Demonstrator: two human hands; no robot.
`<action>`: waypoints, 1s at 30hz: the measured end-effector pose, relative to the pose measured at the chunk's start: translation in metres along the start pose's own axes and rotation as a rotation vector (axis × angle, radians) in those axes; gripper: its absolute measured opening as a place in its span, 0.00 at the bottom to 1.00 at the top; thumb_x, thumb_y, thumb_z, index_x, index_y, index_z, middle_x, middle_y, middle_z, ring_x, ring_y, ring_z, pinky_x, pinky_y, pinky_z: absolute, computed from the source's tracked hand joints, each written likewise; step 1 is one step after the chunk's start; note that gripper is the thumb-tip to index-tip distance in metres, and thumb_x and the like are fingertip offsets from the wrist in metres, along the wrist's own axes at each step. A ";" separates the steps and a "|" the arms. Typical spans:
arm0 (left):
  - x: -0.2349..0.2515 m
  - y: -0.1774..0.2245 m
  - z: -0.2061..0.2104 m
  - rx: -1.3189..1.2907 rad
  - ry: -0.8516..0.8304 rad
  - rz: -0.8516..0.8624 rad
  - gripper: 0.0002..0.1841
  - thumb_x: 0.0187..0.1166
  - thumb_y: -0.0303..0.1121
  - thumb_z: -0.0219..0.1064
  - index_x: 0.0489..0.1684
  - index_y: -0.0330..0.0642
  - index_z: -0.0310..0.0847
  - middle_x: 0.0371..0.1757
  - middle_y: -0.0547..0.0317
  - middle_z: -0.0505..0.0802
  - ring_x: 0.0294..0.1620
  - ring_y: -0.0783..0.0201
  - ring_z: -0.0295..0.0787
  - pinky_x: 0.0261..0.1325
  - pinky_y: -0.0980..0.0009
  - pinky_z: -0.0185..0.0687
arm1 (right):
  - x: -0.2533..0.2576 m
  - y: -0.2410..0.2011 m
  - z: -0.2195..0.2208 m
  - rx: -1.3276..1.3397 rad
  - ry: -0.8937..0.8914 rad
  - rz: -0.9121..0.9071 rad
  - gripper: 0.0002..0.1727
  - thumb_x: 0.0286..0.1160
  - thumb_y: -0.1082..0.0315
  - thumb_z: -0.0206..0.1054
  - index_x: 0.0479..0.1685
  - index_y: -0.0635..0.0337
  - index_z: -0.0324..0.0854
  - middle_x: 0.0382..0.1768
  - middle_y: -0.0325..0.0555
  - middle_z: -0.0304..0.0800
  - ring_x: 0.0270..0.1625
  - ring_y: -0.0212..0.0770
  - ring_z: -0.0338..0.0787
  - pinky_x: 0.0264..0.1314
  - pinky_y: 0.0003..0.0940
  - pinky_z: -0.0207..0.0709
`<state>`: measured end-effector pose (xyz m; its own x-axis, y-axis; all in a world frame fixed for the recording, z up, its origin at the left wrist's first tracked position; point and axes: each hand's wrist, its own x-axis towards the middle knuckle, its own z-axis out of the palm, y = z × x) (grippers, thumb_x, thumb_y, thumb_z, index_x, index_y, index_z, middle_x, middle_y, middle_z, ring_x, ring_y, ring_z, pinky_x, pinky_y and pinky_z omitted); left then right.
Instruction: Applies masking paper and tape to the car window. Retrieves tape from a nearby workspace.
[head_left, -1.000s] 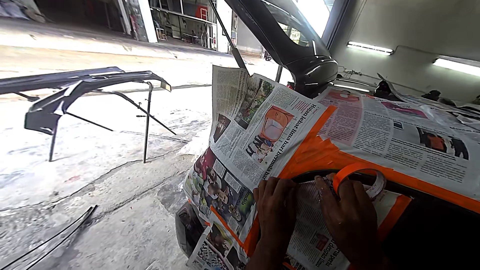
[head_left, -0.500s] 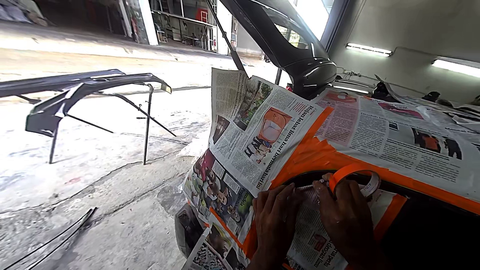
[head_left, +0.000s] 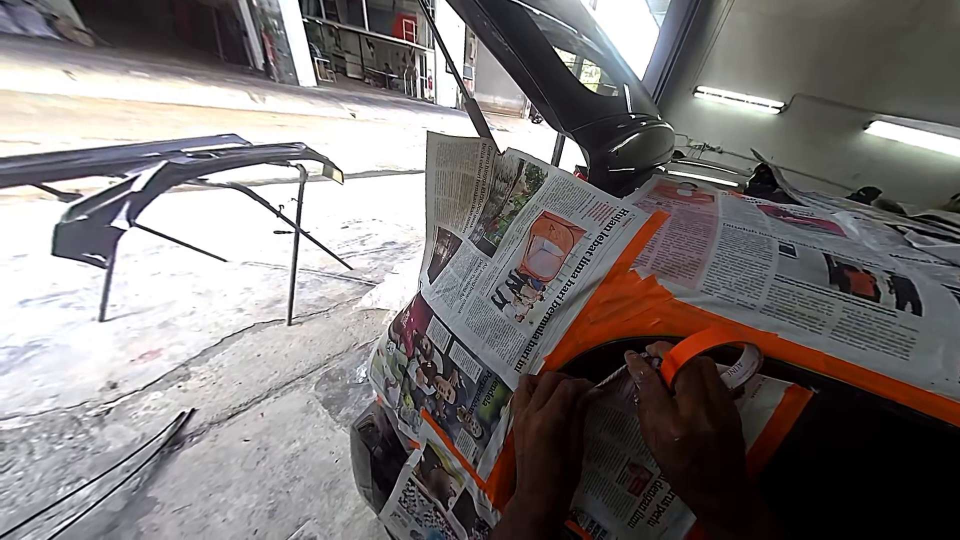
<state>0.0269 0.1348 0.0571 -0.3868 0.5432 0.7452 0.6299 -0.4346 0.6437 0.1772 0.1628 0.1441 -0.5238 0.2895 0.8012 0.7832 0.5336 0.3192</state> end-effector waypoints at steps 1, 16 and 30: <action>0.000 0.000 0.001 0.025 -0.003 -0.004 0.12 0.85 0.47 0.64 0.42 0.59 0.94 0.42 0.73 0.89 0.47 0.69 0.79 0.50 0.66 0.72 | 0.000 0.000 0.000 0.006 0.002 -0.001 0.16 0.76 0.73 0.64 0.57 0.52 0.92 0.46 0.56 0.88 0.44 0.52 0.85 0.44 0.40 0.79; 0.008 0.001 0.010 0.215 0.140 -0.039 0.11 0.75 0.51 0.72 0.32 0.56 0.88 0.27 0.76 0.85 0.33 0.70 0.77 0.44 0.61 0.66 | -0.016 0.002 -0.010 -0.016 -0.042 0.020 0.19 0.75 0.69 0.61 0.60 0.47 0.92 0.50 0.56 0.88 0.47 0.52 0.84 0.46 0.39 0.77; -0.030 0.011 0.010 -0.206 -0.026 0.118 0.17 0.85 0.25 0.56 0.65 0.40 0.86 0.67 0.51 0.90 0.71 0.59 0.85 0.73 0.66 0.84 | -0.015 -0.005 -0.012 -0.076 -0.079 0.066 0.19 0.78 0.67 0.60 0.61 0.48 0.92 0.43 0.55 0.88 0.45 0.52 0.84 0.44 0.39 0.77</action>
<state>0.0520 0.1211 0.0404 -0.2994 0.4970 0.8145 0.5179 -0.6322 0.5762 0.1851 0.1468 0.1368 -0.4923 0.3851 0.7806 0.8386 0.4500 0.3070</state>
